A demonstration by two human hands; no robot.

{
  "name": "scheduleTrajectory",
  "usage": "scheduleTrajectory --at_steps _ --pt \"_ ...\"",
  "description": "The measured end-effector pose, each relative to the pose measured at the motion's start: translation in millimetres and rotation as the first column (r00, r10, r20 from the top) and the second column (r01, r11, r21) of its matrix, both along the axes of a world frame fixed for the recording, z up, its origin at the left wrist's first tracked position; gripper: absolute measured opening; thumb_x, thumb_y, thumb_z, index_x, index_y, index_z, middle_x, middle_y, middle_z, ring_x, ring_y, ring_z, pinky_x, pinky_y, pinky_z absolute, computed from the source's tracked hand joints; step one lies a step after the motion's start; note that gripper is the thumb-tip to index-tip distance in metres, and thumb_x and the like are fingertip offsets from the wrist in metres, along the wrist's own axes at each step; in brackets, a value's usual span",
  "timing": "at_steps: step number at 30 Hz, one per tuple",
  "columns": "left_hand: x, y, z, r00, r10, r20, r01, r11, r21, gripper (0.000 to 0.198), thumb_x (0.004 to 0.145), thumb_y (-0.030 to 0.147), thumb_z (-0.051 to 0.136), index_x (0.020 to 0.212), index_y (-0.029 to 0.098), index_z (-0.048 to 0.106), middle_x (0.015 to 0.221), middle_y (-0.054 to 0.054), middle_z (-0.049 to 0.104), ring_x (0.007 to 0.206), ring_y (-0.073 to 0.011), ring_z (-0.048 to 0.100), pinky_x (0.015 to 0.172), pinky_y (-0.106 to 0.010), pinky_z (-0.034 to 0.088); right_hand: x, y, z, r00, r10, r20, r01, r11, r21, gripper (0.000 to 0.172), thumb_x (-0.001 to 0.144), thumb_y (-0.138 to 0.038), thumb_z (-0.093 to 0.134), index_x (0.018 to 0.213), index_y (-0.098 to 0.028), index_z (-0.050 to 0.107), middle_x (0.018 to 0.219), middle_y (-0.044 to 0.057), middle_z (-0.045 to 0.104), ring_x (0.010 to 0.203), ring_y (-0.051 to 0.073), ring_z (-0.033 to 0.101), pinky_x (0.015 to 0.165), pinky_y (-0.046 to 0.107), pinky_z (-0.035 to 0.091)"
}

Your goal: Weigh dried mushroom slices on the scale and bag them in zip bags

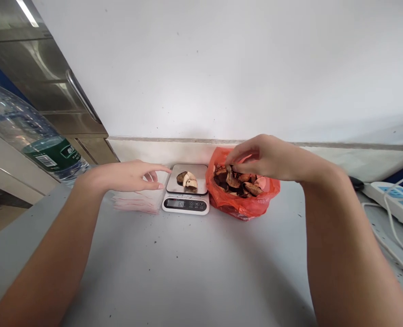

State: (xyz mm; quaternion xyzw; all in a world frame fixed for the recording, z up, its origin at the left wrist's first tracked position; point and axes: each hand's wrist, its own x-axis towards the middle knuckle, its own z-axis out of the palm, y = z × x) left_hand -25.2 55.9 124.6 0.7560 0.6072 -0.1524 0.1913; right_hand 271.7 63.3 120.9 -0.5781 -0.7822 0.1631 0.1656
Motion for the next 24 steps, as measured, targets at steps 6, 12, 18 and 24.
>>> scheduleTrajectory --at_steps 6,12,18,24 --pt "1.2 -2.0 1.4 0.999 -0.041 -0.001 0.041 0.999 0.004 0.067 0.097 0.059 0.046 0.160 0.038 0.043 0.148 -0.005 0.064 0.118 -0.0288 0.068 0.101 -0.038 0.051 -47.3 -9.8 -0.6 0.986 0.092 -0.138 -0.094 0.996 -0.008 0.022 0.084 -0.012 0.061 0.086 -0.027 0.077 0.104 0.001 0.080 0.096 0.022 0.072 0.082 0.031 0.056" --pt "1.4 -2.8 1.2 1.000 -0.005 -0.017 0.005 1.000 -0.004 0.070 0.093 0.060 0.049 0.160 0.042 0.040 0.150 -0.004 0.063 0.121 -0.0312 0.067 0.095 -0.039 0.054 -84.0 3.3 -34.0 0.959 0.202 0.199 -0.187 0.978 -0.090 0.022 0.080 -0.005 0.061 0.082 -0.022 0.074 0.098 0.005 0.076 0.076 0.019 0.066 0.065 0.029 0.046" --pt "-0.7 -0.2 -0.8 1.000 -0.012 0.008 0.013 1.000 -0.017 0.071 0.091 0.063 0.051 0.158 0.045 0.042 0.146 -0.002 0.066 0.118 -0.0316 0.067 0.092 -0.038 0.055 -85.2 6.0 -32.0 0.960 0.234 0.151 -0.232 0.972 -0.032 0.038 0.081 -0.003 0.060 0.106 -0.026 0.078 0.117 0.006 0.076 0.095 0.020 0.070 0.073 0.026 0.050" --pt "-1.4 -1.9 0.2 1.000 0.014 -0.017 -0.014 1.000 0.002 0.066 0.092 0.062 0.050 0.157 0.048 0.044 0.147 0.000 0.064 0.120 -0.0330 0.066 0.096 -0.043 0.053 -53.4 -0.6 -9.2 0.991 -0.015 0.135 0.010 0.999 0.036 0.028 0.080 -0.012 0.059 0.092 -0.029 0.077 0.095 0.003 0.075 0.081 0.023 0.067 0.067 0.033 0.049"
